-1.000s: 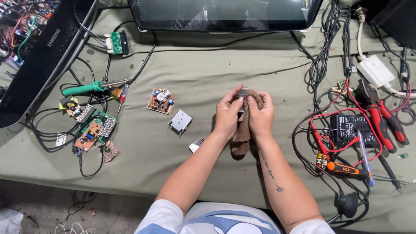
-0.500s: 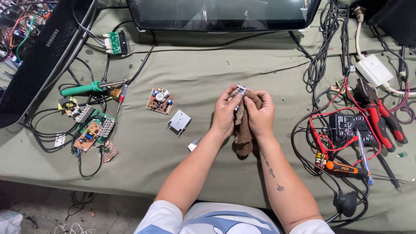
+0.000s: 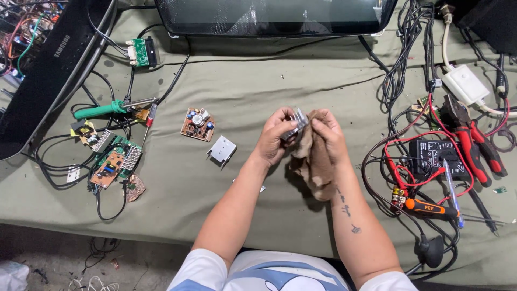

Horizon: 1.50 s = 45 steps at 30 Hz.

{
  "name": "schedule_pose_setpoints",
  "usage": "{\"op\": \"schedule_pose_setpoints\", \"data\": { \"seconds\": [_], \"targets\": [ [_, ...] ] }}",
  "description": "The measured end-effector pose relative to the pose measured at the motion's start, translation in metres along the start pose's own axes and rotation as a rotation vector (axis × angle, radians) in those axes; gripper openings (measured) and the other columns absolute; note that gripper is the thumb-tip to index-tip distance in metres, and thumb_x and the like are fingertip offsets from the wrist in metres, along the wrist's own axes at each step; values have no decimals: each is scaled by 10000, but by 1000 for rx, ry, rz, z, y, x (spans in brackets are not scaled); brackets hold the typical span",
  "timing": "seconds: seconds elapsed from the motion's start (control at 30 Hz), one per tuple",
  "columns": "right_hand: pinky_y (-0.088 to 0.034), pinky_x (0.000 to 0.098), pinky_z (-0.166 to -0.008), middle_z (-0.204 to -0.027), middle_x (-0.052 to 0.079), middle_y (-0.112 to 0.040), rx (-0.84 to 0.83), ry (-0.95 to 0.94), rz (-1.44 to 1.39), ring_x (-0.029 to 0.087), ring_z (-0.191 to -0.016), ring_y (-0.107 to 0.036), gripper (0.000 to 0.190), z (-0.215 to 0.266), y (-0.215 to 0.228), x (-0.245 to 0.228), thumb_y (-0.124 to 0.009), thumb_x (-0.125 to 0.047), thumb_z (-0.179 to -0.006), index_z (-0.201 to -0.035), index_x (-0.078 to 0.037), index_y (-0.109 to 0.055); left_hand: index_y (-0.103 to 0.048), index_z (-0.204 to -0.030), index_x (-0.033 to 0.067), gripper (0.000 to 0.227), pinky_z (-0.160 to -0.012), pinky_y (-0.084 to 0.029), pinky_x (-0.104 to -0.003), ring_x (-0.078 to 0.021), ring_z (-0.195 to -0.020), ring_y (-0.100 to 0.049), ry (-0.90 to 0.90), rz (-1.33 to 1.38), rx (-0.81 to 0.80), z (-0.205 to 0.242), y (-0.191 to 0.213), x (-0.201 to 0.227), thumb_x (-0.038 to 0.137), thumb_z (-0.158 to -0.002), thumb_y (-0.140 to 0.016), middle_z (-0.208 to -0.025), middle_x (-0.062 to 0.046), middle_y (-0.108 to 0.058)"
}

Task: Cleaning and inspecting electronic components including circuit boards and a heat sink using a cloth.

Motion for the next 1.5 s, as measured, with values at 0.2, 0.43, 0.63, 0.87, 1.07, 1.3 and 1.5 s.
{"op": "schedule_pose_setpoints", "data": {
  "seconds": [0.2,0.43,0.63,0.87,1.07,1.3,1.5],
  "targets": [
    [-551,267,-841,-968,53,-720,16,-161,-202,166,-920,-724,195,19,-25,-24,-695,-85,-886,-1069,-92,-628,-671,-1092,44,368,-542,-531,-180,-98,-698,-673,13,-19,76,15,-18,26,10,-758,-822,-888,-34,-650],
    [-531,237,-797,-990,21,-694,61,-70,-57,122,-893,-679,236,13,-28,-25,-724,-62,-883,-1082,-117,-610,-531,-1276,54,587,-662,-610,-196,-117,-834,-715,-28,-59,142,-6,12,11,-2,-794,-861,-1047,-61,-679],
    [-526,235,-825,-1129,53,-719,33,-73,6,125,-945,-692,267,16,-43,-29,-743,-108,-857,-1080,-112,-596,-537,-1392,39,637,-962,-591,-279,-233,-1166,-671,-79,58,65,-8,18,7,-94,-809,-756,-1322,-97,-612],
    [-523,286,-895,-1183,136,-722,22,20,196,171,-1049,-702,277,12,-39,-24,-777,-88,-859,-1033,-101,-562,-544,-1385,10,647,-1083,-512,-302,-164,-1281,-586,-272,-116,10,-5,9,4,-147,-762,-619,-1370,-102,-598],
    [-538,253,-852,-1060,105,-763,125,19,128,153,-994,-730,222,14,-39,-32,-739,-120,-894,-1025,-140,-561,-498,-1424,56,671,-1147,-450,-339,-199,-1379,-521,-339,-218,-60,0,1,5,-83,-784,-644,-1476,-144,-553],
    [-553,328,-937,-1076,148,-759,8,178,308,207,-1066,-736,294,21,-42,-19,-762,24,-861,-1037,-85,-553,-260,-1555,96,793,-1017,-480,-339,-228,-1196,-515,-118,-317,198,-4,11,-3,245,-937,-734,-1424,-204,-407],
    [-573,365,-885,-1021,183,-747,-14,242,429,218,-990,-732,300,16,-40,-14,-838,50,-787,-979,-35,-624,-521,-1238,31,533,-567,-539,-204,-103,-716,-659,-140,-164,414,-10,13,0,169,-850,-859,-925,-75,-686]
  ]
}}
Point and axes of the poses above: each hand's wrist, its own z-axis away from the middle knuckle, its own y-axis out of the back of the hand, x = y × z, the point moved 2 cm from there along -z, towards the middle knuckle
